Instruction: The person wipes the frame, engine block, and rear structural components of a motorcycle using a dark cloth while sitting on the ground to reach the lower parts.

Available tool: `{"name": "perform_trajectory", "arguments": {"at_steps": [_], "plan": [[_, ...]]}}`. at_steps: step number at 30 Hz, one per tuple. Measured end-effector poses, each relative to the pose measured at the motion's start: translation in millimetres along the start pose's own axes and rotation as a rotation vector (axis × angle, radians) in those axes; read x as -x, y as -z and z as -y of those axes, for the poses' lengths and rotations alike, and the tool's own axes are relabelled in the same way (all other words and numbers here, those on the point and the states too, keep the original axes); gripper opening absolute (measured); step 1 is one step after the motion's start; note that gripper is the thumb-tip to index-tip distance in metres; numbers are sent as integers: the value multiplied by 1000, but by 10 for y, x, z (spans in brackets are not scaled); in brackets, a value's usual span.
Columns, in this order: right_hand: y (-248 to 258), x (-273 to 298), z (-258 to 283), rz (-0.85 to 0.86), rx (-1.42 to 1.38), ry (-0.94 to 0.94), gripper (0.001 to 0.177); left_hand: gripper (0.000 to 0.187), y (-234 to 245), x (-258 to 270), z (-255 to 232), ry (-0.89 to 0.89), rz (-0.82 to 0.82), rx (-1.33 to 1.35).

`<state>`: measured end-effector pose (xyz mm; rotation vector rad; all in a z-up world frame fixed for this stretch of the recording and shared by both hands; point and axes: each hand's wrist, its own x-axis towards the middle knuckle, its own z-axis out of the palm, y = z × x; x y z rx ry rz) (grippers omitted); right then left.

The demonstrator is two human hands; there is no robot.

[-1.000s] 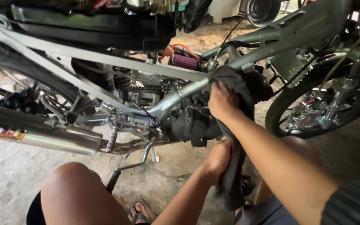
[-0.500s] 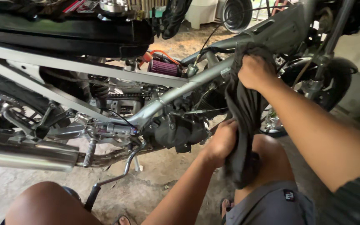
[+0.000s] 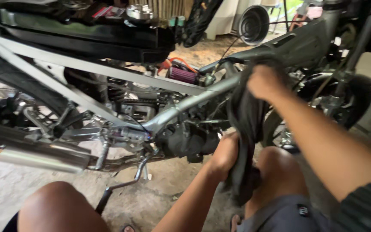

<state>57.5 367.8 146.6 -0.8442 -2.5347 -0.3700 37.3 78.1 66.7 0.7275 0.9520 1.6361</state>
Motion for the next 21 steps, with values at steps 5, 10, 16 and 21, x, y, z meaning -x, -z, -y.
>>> {"name": "perform_trajectory", "arguments": {"at_steps": [5, 10, 16, 21], "plan": [[35, 149, -573, -141, -56, -95, 23, 37, -342, -208, -67, 46, 58, -168], [-151, 432, 544, -219, -110, -164, 24, 36, -163, 136, -12, -1, 45, -111], [-615, 799, 1655, -77, -91, 126, 33, 34, 335, 545, 53, 173, -56, -66], [-604, 908, 1837, -53, -93, 66, 35, 33, 605, 730, 118, 157, -106, -48]]}}
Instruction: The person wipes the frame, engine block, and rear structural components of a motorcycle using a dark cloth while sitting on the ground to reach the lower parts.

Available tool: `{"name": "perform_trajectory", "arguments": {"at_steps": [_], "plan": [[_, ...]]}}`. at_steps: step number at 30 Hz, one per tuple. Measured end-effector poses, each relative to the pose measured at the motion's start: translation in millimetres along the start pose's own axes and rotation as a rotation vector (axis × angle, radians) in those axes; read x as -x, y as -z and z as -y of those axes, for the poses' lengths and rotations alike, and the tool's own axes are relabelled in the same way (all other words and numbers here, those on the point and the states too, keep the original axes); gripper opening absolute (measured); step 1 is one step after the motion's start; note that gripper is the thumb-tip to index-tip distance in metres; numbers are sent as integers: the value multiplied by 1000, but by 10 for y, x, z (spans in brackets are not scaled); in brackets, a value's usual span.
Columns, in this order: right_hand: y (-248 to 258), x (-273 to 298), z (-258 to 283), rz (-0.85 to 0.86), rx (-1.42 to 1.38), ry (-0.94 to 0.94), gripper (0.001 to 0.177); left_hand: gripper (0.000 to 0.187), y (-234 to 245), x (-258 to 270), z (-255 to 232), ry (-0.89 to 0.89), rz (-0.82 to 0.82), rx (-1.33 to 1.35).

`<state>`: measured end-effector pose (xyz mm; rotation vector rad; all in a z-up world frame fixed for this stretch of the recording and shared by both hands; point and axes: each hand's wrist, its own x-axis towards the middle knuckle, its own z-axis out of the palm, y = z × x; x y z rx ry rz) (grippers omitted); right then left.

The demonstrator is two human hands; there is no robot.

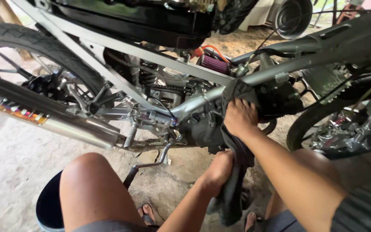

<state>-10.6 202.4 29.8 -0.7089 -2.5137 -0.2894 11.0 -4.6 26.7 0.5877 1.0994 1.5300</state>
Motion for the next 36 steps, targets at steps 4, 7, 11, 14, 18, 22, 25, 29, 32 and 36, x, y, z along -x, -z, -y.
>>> {"name": "perform_trajectory", "arguments": {"at_steps": [4, 7, 11, 14, 18, 22, 25, 29, 32, 36], "plan": [[181, -14, -378, -6, 94, -174, 28, 37, -139, -83, -91, 36, 24, -14], [59, -56, -524, -163, -53, -222, 29, 37, -274, -207, -31, 25, 30, -24], [-285, -387, -332, -253, -340, -260, 32, 36, -220, -364, 123, 80, -15, 174], [-382, -629, 204, -150, -589, -692, 44, 41, 74, -224, 94, 51, -3, 240], [-274, -587, 764, -251, -994, -768, 43, 46, 204, -9, -46, 126, -123, 274], [-164, -641, 621, -295, -1352, -955, 42, 44, 94, -56, -131, 38, -123, 283], [-248, -631, 70, -526, -1230, -1069, 38, 44, -82, -184, -55, 62, -86, 246], [-308, -775, -607, -787, -1488, -1036, 35, 40, -197, -268, -9, -45, -1, 133], [-552, -790, -444, -811, -1642, -1021, 32, 40, -149, -211, -36, -43, -82, 62], [-860, -689, 59, -736, -1755, -1006, 29, 42, 104, 11, 37, 20, -113, 224]]}}
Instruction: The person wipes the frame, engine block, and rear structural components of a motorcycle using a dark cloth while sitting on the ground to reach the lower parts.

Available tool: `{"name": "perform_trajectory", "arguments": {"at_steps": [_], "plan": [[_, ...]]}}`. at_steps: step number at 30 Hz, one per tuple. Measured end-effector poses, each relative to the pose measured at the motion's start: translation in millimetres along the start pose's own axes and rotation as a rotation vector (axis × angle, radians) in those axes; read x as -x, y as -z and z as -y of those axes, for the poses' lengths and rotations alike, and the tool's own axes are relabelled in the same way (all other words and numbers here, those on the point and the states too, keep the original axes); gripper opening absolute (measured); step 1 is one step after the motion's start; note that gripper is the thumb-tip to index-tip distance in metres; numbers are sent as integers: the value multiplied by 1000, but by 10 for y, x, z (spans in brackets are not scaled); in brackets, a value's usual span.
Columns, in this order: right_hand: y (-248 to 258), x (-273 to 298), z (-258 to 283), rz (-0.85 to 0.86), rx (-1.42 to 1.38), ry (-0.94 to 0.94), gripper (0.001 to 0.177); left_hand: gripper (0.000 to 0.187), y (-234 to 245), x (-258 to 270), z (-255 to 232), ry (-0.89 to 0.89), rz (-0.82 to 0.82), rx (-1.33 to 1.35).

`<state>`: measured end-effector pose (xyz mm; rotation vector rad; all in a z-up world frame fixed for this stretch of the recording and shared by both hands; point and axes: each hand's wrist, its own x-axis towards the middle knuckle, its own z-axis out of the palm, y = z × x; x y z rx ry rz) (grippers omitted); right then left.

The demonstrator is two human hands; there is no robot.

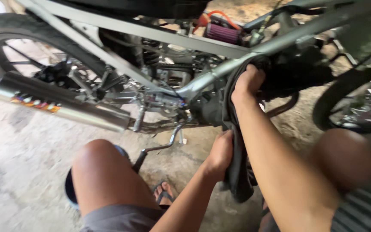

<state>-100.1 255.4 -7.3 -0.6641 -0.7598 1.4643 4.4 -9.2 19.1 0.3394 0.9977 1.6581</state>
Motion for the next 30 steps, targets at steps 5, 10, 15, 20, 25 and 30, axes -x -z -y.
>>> {"name": "perform_trajectory", "arguments": {"at_steps": [5, 10, 15, 20, 25, 30], "plan": [[-188, 529, -300, 56, 258, -34, 31, 43, 237, 38, 47, -70, -100, -90], [-199, 997, -521, 186, 352, -201, 31, 45, 385, 136, 105, 31, -193, 36], [-217, 1444, -832, 342, 345, -346, 24, 45, 647, 257, 168, -7, -222, 59], [-281, 1288, -477, 273, 274, -298, 29, 42, 572, 321, 71, 35, -252, -23], [-221, 444, 622, -66, 147, -40, 32, 46, -6, -5, -41, 27, 35, -98], [204, -57, 1432, 24, 384, 164, 34, 47, -728, -487, 125, 28, 306, -247]]}}
